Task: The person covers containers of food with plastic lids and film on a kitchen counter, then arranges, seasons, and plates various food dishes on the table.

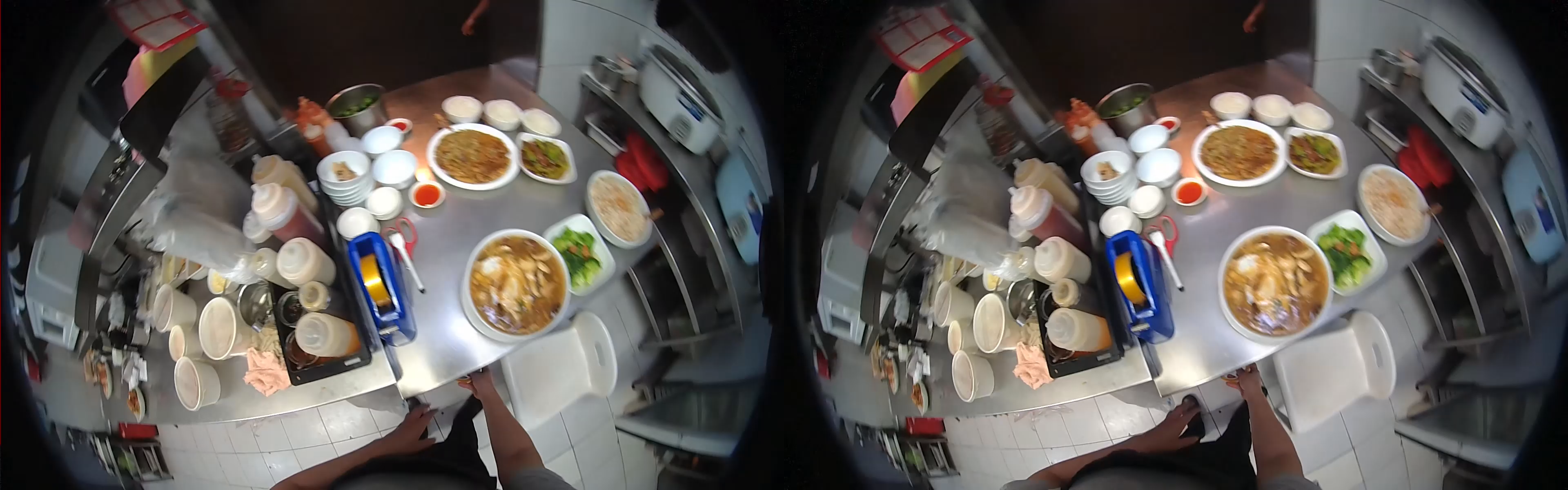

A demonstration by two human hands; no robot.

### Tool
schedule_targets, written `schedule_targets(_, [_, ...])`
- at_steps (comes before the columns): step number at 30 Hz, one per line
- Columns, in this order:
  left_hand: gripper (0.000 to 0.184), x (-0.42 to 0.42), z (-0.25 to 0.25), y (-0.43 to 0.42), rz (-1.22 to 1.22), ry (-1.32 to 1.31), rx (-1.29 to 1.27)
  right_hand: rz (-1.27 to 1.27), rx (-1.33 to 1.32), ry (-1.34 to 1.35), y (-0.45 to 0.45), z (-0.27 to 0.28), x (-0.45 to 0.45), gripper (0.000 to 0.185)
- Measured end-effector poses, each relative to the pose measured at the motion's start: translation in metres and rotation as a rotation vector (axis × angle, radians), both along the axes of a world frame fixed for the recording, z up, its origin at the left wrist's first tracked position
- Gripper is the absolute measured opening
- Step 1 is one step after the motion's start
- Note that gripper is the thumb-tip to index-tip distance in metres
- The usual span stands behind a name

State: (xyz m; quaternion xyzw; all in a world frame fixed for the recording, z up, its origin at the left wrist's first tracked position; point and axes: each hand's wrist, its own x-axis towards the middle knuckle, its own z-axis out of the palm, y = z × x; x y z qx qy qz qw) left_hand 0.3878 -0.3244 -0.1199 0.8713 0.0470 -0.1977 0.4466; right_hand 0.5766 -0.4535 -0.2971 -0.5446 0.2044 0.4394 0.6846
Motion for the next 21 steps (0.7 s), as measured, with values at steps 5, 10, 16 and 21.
schedule_targets(5, [0.065,-0.088,-0.034,0.032,0.216,0.208,-0.071,0.062,0.12,-0.12,0.058,-0.09,0.016,0.046])
schedule_targets(10, [0.057,-0.141,-0.044,0.027,0.43,0.336,-0.049,0.372,-0.108,-0.417,0.077,-0.086,0.003,0.049])
schedule_targets(16, [0.056,-0.165,-0.026,0.028,0.641,0.331,-0.076,0.909,-0.377,-1.183,0.039,-0.055,-0.005,0.052])
schedule_targets(21, [0.062,-0.21,-0.019,0.036,1.043,0.236,0.059,1.825,-0.33,-0.409,0.038,0.034,-0.052,0.046])
